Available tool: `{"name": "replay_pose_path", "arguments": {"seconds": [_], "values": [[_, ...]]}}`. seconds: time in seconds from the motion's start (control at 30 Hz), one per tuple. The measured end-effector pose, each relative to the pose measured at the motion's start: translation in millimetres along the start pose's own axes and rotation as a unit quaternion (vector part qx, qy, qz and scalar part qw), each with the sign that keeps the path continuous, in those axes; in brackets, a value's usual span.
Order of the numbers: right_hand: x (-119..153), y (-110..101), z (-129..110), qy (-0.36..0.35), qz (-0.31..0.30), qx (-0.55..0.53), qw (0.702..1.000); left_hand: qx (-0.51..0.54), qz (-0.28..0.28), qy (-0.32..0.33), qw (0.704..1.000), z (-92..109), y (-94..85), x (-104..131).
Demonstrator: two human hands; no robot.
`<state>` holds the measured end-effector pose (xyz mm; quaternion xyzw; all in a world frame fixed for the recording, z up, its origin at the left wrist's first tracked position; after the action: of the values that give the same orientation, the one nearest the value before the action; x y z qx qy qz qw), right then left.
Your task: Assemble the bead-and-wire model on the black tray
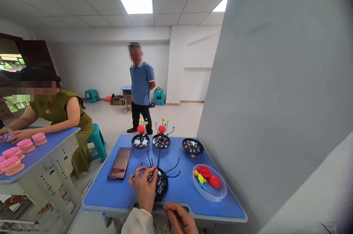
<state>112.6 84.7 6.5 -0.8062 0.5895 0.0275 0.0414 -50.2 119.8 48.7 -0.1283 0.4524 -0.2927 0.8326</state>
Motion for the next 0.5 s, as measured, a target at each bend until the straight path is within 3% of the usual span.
{"name": "replay_pose_path", "arguments": {"seconds": [0.2,0.5], "values": [[-28,-3,-25,-0.095,0.099,0.071,0.988,0.005,-0.022,-0.030,0.999,1,1.7,-2],[-64,17,-42,-0.172,0.053,0.126,0.976,-0.011,-0.021,-0.009,1.000,-6,1.3,5]]}}
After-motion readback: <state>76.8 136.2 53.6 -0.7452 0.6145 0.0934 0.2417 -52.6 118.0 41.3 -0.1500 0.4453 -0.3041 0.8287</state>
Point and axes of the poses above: each hand's wrist, its own x-axis away from the middle knuckle, its own y-axis out of the palm, z = x × y, the point moved 4 cm from there along -x, towards the middle knuckle, and after that the axes turned 4 degrees about y, right-handed, at the moved point
